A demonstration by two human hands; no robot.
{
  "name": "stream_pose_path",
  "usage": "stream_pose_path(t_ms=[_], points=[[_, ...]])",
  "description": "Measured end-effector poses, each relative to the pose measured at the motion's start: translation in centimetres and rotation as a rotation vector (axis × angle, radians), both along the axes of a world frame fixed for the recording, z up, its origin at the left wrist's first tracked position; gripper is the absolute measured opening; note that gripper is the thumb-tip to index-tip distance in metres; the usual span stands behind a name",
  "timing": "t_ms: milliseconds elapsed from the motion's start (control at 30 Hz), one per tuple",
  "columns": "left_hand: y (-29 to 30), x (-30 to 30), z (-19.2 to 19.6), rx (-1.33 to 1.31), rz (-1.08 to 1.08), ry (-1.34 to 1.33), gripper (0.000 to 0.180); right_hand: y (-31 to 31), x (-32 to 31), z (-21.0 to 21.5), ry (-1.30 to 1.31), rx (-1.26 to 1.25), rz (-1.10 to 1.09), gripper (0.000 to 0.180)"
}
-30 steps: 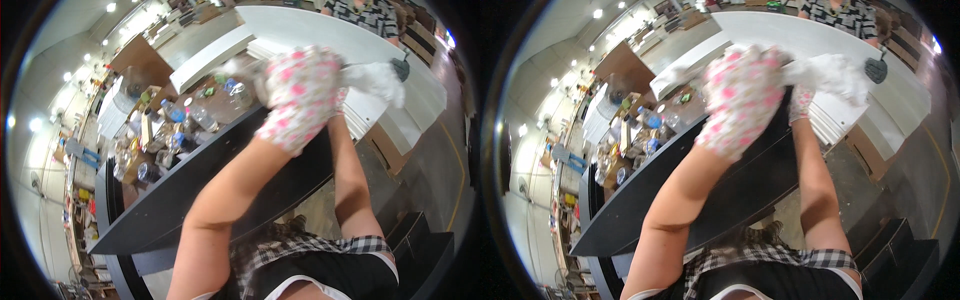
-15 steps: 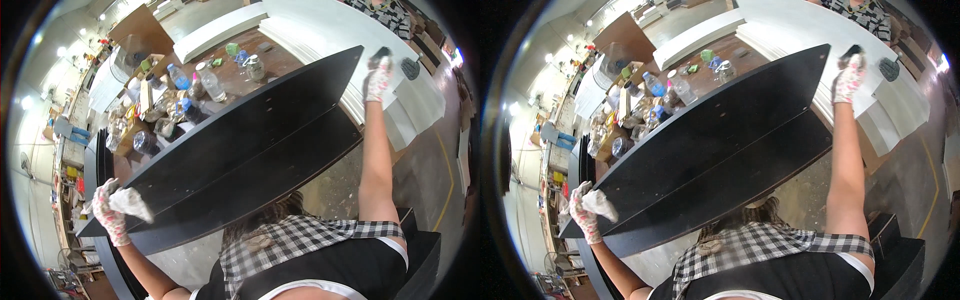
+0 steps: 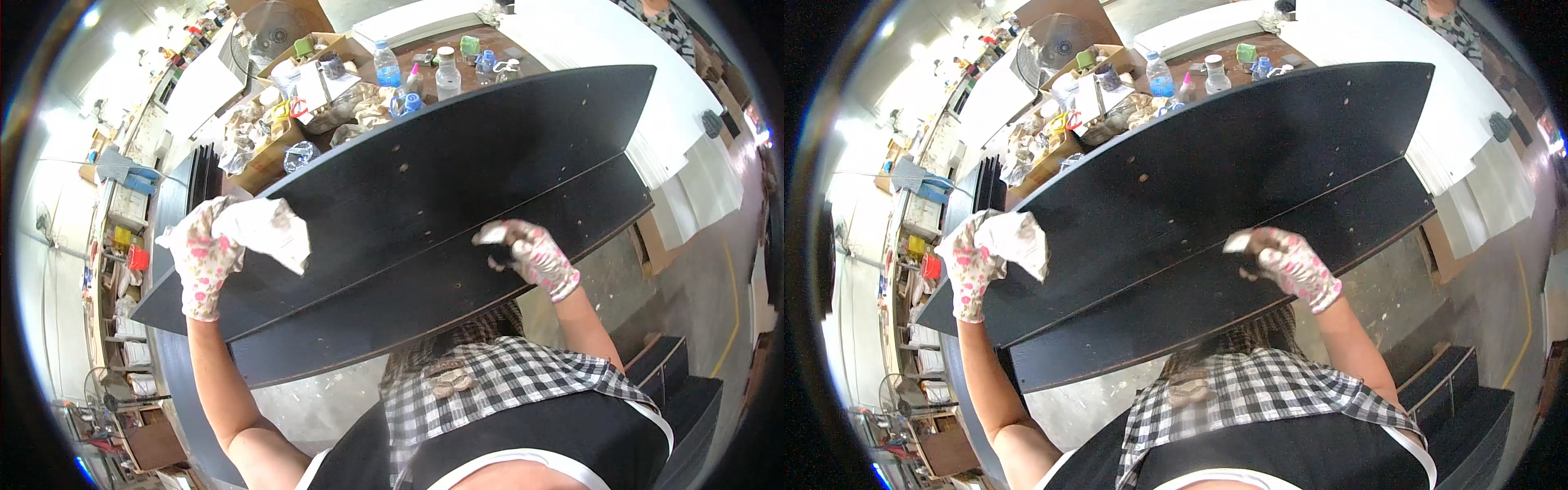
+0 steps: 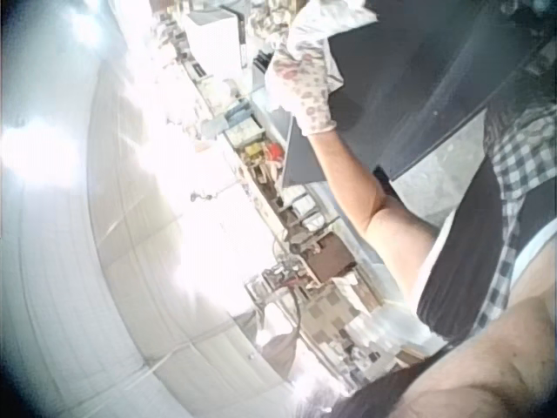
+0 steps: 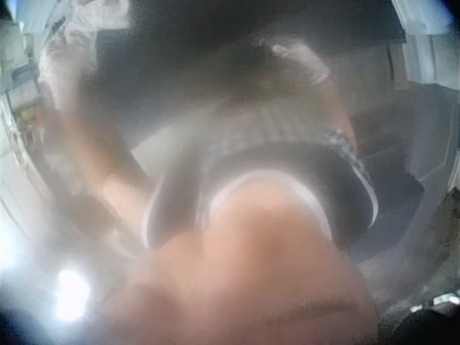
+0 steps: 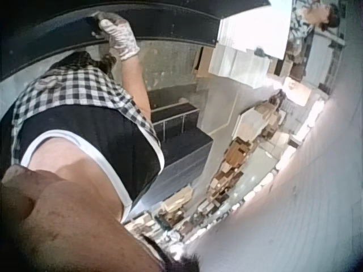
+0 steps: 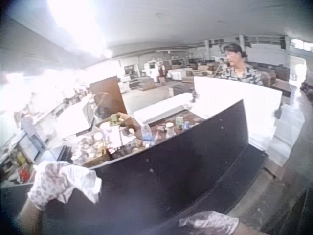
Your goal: The person applies a black substance to the edges and holes of a dark board using a small applicator and then wipes the surface with a cloth.
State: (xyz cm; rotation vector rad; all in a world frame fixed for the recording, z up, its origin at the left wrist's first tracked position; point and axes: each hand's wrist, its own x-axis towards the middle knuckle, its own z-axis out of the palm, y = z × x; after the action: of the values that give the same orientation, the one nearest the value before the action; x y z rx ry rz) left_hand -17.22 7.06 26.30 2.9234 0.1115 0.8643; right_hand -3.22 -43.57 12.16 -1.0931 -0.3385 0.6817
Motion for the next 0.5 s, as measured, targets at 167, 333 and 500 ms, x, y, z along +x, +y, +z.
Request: stream_pose_path(t_ms=[167, 333, 500], points=[[1.1, 3.2, 1.8, 0.281, 0.095, 0.126, 0.042, 1.1, -4.3, -1.9, 0.193, -0.265, 0.055, 0.059], [-0.4, 4.1, 2.5, -0.149, -0.075, 0.304, 0.034, -0.5, -7.5, -5.0, 0.466, 0.025, 0.007, 0.037], [-6.4, 1.3, -1.0, -0.554, -0.336, 0.36, 0.027, -3.1, -9.0, -5.0, 0.412, 0.108, -0.078, 0.03]])
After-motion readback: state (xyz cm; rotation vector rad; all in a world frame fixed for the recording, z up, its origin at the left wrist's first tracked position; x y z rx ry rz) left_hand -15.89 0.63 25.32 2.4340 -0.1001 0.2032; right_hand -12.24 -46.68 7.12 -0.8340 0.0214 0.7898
